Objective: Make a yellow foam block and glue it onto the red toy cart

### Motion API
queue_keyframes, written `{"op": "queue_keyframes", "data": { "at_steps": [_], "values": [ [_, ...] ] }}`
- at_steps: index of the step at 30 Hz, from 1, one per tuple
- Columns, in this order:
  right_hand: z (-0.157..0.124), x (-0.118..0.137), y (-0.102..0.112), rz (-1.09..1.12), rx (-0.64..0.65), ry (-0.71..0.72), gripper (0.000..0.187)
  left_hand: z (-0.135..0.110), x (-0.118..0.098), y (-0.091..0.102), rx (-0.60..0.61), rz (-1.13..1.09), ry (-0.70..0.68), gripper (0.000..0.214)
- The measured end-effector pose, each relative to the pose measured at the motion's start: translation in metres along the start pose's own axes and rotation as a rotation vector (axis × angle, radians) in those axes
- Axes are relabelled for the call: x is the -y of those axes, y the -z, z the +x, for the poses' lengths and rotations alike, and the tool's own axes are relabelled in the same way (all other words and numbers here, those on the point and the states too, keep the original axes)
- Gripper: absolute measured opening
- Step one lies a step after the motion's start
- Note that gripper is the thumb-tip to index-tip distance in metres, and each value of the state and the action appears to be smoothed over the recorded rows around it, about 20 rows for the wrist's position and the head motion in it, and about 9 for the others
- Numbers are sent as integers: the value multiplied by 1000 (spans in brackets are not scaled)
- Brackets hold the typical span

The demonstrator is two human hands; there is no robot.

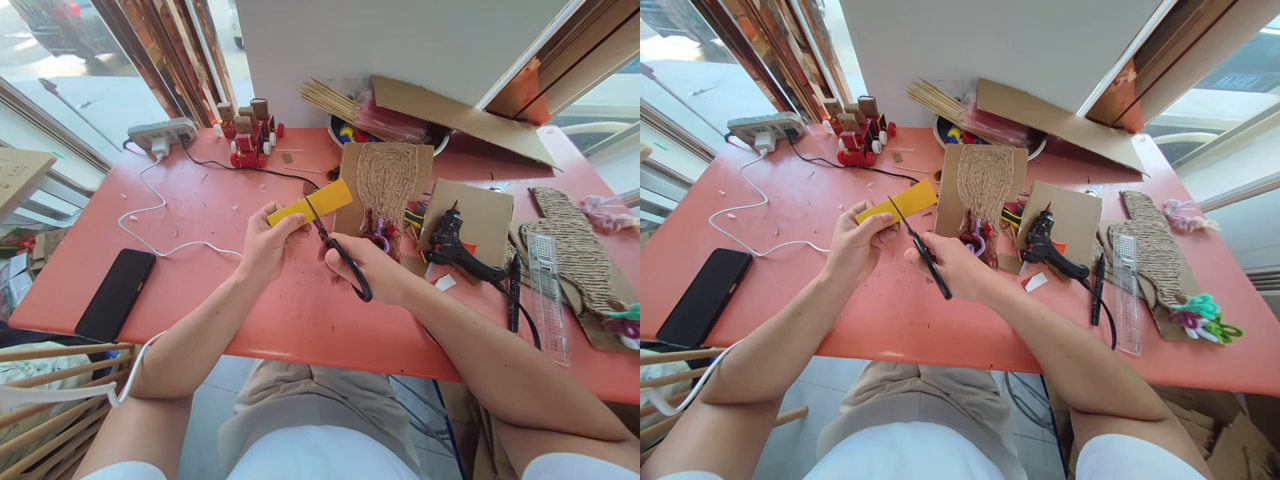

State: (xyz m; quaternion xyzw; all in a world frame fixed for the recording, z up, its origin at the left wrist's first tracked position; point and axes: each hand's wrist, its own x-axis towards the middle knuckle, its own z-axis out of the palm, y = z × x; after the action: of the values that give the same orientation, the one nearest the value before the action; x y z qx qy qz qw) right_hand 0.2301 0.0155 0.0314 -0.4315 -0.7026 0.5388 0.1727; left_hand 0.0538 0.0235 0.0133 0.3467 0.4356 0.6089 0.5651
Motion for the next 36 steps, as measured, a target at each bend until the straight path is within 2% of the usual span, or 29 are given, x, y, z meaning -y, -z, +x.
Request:
{"op": "queue_keyframes", "data": {
  "at_steps": [14, 20, 24, 32, 36],
  "values": [
    [0, -6, 0, -110, -13, 57, 79, -1, 2, 1, 11, -11, 0, 42],
    [0, -4, -1, -86, -30, 49, 79, -2, 3, 1, 24, -35, -15, 42],
    [1, -3, -6, 1, -57, -16, 79, -2, 3, 0, 33, -23, -23, 45],
    [12, -24, -16, 51, -107, -23, 71, -2, 0, 2, 26, 7, -39, 43],
    [12, -25, -16, 23, -104, -22, 67, -2, 0, 3, 6, 33, -19, 45]
  ]
}}
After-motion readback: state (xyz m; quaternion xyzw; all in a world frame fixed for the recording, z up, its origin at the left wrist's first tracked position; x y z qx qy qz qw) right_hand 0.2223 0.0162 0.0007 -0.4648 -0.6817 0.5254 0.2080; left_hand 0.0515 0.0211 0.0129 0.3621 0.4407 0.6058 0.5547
